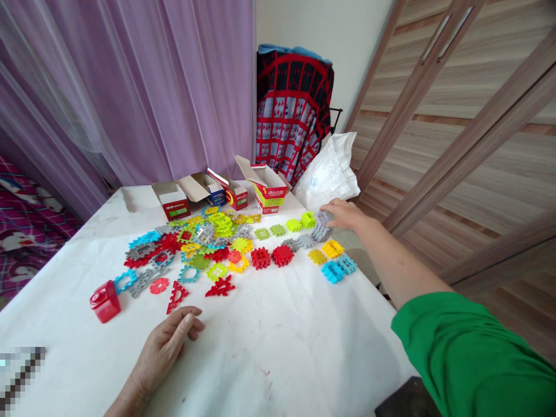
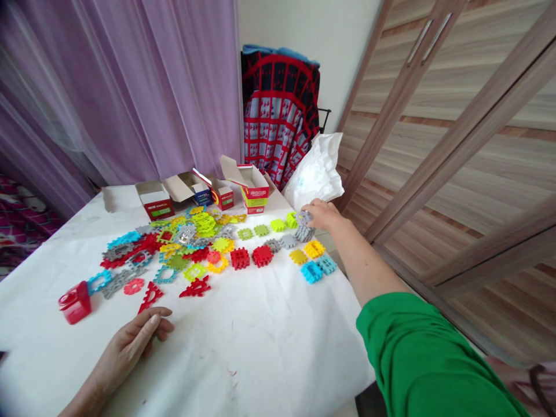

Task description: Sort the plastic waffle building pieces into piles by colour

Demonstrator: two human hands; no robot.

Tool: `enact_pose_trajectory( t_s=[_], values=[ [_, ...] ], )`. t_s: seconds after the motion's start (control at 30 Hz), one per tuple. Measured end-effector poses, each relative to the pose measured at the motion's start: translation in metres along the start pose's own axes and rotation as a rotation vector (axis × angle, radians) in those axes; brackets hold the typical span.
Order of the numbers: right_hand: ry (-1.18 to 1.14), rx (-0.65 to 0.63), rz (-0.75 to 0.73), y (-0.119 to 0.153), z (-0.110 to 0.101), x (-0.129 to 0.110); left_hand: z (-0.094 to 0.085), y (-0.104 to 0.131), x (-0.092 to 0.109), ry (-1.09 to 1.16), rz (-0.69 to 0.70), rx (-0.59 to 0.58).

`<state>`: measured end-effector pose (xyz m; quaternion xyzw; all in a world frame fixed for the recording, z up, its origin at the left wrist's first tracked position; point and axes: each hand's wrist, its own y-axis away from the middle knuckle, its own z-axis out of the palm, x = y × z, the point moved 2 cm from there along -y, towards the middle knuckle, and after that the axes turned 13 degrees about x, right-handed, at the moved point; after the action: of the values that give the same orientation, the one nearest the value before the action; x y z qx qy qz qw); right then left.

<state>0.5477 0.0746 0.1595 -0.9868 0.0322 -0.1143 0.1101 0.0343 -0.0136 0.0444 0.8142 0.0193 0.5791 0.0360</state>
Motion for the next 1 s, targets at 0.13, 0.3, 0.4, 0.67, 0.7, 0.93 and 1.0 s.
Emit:
enact_pose_trajectory(
  t_s=[0.13, 0.3, 0.4, 0.67, 0.7, 0.93, 1.0],
  values=[
    [0.041, -0.113, -0.015, -0.008, -0.001, 0.018, -0.001, 0.0, 0.001, -0.004, -0.005, 0.016],
    [0.066, -0.194, -0.033, -0.013, 0.004, 0.017, 0.0, 0.0, 0.0, -0.003, -0.016, 0.04],
    [0.07, -0.215, -0.041, -0.013, 0.008, 0.017, 0.001, 0.0, 0.003, 0.001, -0.023, 0.048],
    [0.072, -0.202, -0.044, -0.013, 0.011, 0.022, -0.001, -0.001, -0.002, 0.002, -0.013, 0.047],
    [0.064, -0.191, -0.043, -0.013, 0.009, 0.021, -0.001, -0.002, -0.004, 0.001, -0.009, 0.04],
    [-0.03, -0.064, -0.179, -0.004, -0.001, -0.023, -0.001, -0.002, -0.004, 0.006, -0.009, 0.039],
    [-0.031, -0.056, -0.22, 0.002, 0.001, -0.045, 0.0, -0.001, 0.0, 0.003, -0.019, 0.048]
  ],
)
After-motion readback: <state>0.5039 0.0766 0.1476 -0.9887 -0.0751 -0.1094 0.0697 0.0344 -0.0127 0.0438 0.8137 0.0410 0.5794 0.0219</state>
